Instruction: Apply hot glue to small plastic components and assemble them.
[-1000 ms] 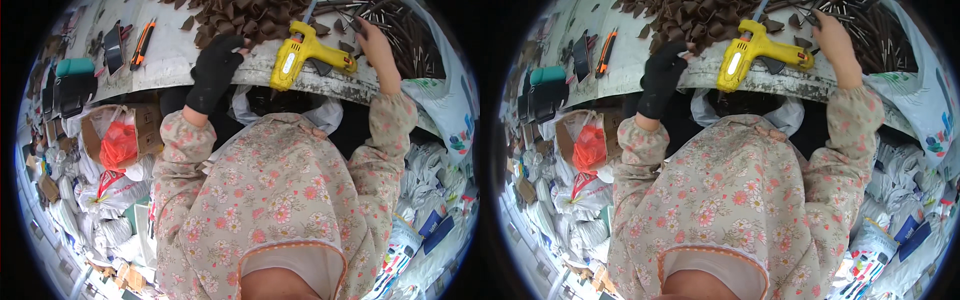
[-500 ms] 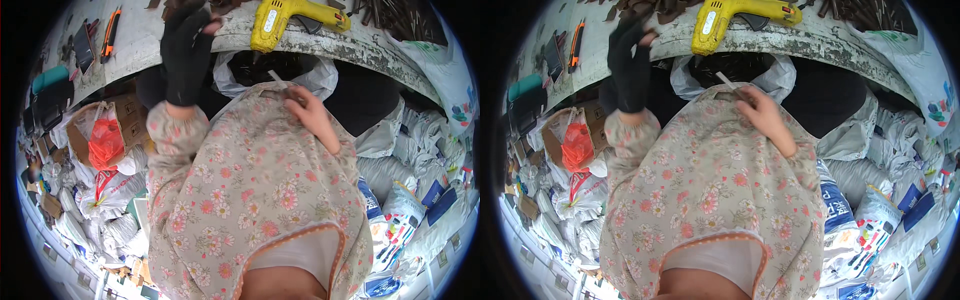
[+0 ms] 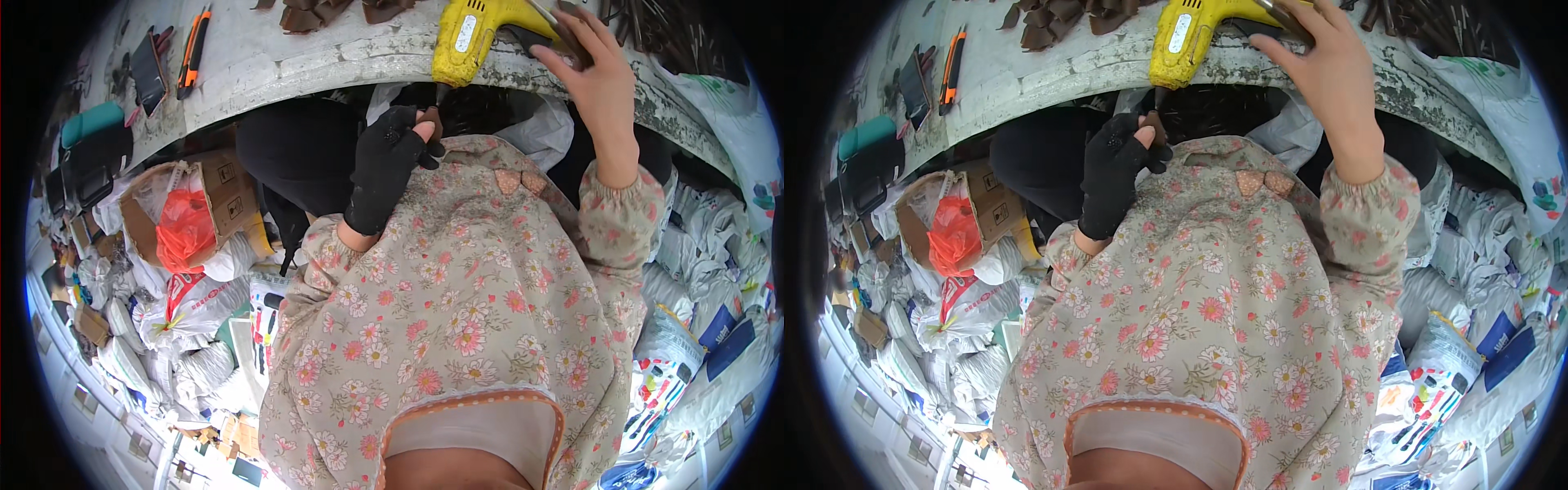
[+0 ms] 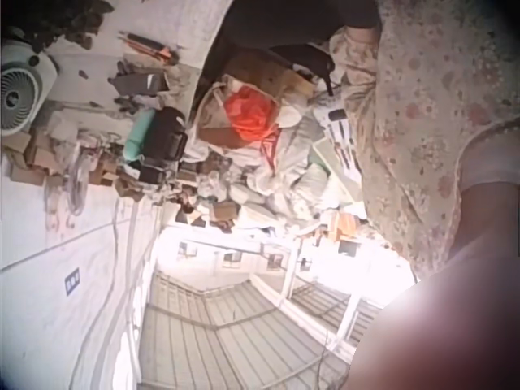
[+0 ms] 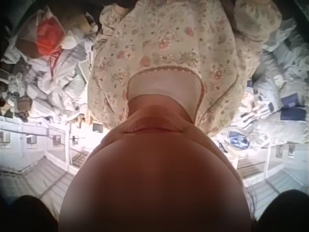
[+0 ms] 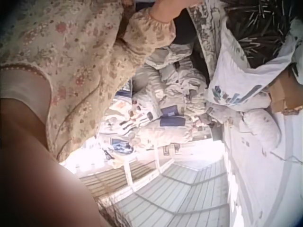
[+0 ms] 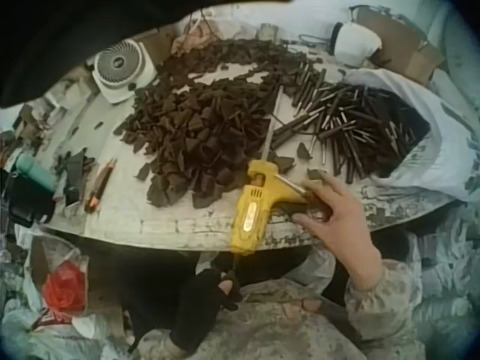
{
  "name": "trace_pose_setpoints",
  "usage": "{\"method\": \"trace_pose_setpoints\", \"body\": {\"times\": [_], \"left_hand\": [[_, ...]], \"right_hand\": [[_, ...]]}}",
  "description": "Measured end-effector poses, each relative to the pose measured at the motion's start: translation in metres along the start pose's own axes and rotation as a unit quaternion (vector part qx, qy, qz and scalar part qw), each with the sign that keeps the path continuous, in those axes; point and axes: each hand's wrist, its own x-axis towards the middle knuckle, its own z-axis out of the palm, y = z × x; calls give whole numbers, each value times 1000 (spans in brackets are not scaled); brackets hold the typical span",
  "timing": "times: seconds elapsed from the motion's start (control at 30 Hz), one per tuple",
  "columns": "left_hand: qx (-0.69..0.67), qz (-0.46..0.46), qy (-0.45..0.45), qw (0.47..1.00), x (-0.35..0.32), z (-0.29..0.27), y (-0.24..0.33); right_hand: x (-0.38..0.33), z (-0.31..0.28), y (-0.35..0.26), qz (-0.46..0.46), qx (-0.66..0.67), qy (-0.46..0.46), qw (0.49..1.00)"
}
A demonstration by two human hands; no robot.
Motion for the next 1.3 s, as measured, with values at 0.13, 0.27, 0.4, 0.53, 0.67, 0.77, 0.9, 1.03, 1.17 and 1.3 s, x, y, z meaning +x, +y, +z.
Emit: {"method": "trace_pose_setpoints", "body": {"times": [0.13, 0.27, 0.4, 0.53, 0.67, 0.77, 0.9, 1.03, 1.17, 1.3], "left_hand": [[19, 6, 4, 1000, 2, 5, 2], [5, 2, 11, 1000, 3, 8, 1], [6, -10, 9, 1000, 4, 8, 2], [72, 16, 29, 997, 5, 7, -1], [91, 63, 52, 992, 1, 4, 0], [76, 51, 15, 996, 2, -6, 2], [-75, -23, 67, 995, -1, 3, 12], [-310, -91, 3, 946, 4, 0, 15], [-300, -119, -27, 946, -2, 4, 26], [-270, -124, -27, 954, -3, 3, 21]], "right_hand": [[12, 2, -23, 85, -160, -142, 973], [12, 4, -26, 111, -187, -157, 963], [14, 2, 8, 54, -148, -171, 973], [15, 4, 17, 6, -150, -150, 977], [17, 2, -11, 42, -149, -140, 978], [1, 10, 2, -25, -31, -84, 996], [-31, -3, -21, -55, 97, -111, 988], [-48, -31, -61, 230, 336, -353, 842], [-48, -38, -66, 123, 303, -371, 869], [-47, -38, -69, 62, 284, -349, 891]]}}
